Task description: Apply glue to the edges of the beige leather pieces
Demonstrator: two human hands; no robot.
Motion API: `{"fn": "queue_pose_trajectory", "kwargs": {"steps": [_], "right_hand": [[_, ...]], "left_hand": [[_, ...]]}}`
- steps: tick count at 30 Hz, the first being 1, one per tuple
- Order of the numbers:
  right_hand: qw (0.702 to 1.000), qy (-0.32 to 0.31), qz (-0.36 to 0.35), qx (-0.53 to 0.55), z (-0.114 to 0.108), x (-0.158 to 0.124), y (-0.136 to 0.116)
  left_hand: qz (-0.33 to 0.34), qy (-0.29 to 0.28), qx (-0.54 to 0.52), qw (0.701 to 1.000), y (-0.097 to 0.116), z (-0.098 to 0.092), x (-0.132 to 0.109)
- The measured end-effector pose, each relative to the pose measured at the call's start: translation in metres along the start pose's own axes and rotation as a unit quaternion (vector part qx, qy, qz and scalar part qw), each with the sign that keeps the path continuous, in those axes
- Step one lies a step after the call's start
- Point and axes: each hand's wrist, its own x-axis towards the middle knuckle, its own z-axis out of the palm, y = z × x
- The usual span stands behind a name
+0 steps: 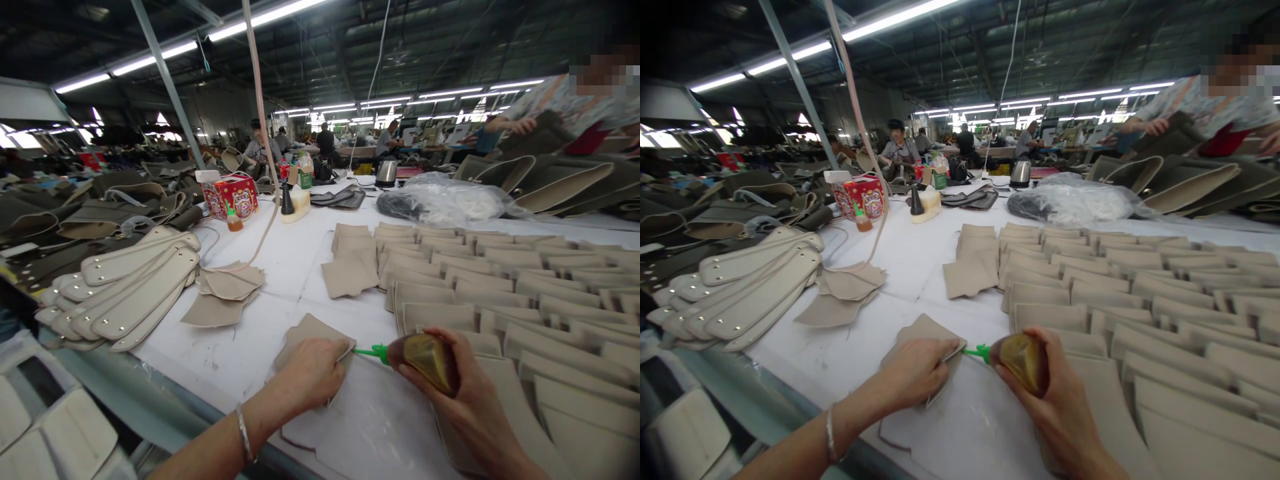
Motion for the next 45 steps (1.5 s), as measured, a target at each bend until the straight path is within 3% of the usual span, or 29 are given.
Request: {"fn": "queue_pose_trajectory", "kwargs": {"steps": [9, 17, 22, 26, 34, 39, 45], "right_hand": [[1.000, -0.004, -0.028, -0.008, 0.001, -0.002, 0.002], [1.000, 0.007, -0.001, 0.004, 0.001, -0.002, 0.004], [0.997, -0.045, 0.036, 0.054, -0.001, -0.002, 0.002], [0.995, -0.028, 0.064, 0.074, -0.002, 0.002, 0.001], [0.991, -0.087, 0.041, 0.095, -0.004, -0.004, 0.000], [0.993, -0.049, 0.069, 0.082, -0.004, -0.004, -0.003], [0.985, -0.123, 0.056, 0.110, -0.003, -0.014, -0.003]], "left_hand": [[-0.001, -0.012, -0.021, 1.000, -0.001, -0.001, 0.000], [-0.005, -0.008, -0.015, 1.000, -0.001, 0.001, -0.002], [-0.002, -0.003, -0.004, 1.000, -0.002, 0.004, -0.002], [0.003, 0.002, 0.002, 1.000, -0.003, 0.005, -0.002], [0.009, 0.007, 0.004, 1.000, -0.001, 0.003, -0.006], [0.017, 0.006, 0.004, 1.000, -0.002, 0.003, -0.008], [0.014, 0.003, 0.001, 1.000, -0.004, 0.004, -0.009]]}}
